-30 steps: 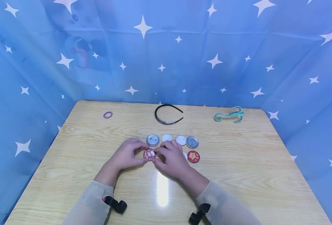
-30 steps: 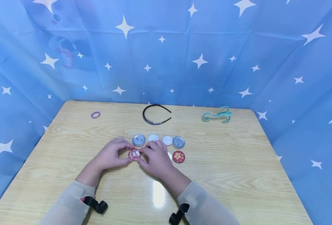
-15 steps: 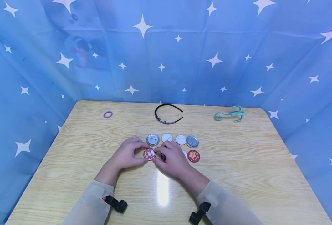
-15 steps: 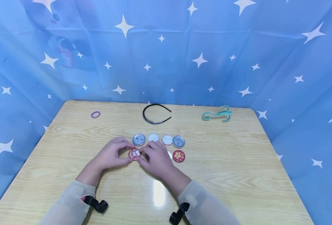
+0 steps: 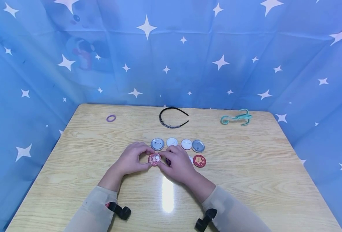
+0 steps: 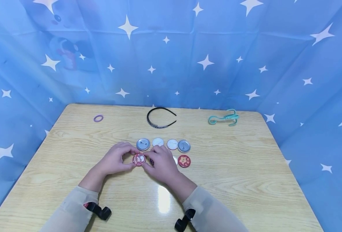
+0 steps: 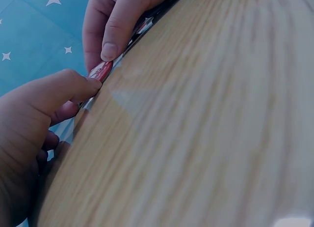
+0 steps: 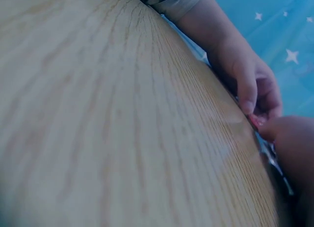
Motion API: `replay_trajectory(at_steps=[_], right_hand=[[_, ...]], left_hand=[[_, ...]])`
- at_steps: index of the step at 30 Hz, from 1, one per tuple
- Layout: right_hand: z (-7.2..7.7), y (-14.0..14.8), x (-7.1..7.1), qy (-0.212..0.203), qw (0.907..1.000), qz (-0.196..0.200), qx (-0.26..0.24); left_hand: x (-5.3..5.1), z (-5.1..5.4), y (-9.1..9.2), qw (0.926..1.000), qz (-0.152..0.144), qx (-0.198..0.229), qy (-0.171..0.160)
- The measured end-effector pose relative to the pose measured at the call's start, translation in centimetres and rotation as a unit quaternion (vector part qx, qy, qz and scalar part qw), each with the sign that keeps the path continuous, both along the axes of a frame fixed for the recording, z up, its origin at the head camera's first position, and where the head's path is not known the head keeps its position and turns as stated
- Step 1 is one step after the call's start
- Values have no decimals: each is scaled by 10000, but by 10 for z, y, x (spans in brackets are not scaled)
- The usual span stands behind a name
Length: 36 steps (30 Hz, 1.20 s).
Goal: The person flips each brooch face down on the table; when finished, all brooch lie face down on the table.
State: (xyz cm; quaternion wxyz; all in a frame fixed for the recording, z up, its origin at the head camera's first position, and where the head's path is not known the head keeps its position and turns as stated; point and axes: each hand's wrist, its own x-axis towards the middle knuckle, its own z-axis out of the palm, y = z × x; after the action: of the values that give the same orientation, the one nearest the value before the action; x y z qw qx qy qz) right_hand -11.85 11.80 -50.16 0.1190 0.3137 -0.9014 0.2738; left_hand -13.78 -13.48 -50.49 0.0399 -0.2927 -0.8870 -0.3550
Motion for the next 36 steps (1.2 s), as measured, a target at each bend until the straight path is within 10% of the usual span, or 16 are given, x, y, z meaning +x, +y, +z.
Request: replay_trajectory(at_steps=[21, 36], right_hand=[[-1, 2, -3, 162, 9979, 250, -579], [-3, 0, -3, 336, 9948, 390, -884]], left_hand=[[0, 1, 1, 9926, 43, 1108, -503], [-1, -5, 3, 9958, -23, 899, 155]])
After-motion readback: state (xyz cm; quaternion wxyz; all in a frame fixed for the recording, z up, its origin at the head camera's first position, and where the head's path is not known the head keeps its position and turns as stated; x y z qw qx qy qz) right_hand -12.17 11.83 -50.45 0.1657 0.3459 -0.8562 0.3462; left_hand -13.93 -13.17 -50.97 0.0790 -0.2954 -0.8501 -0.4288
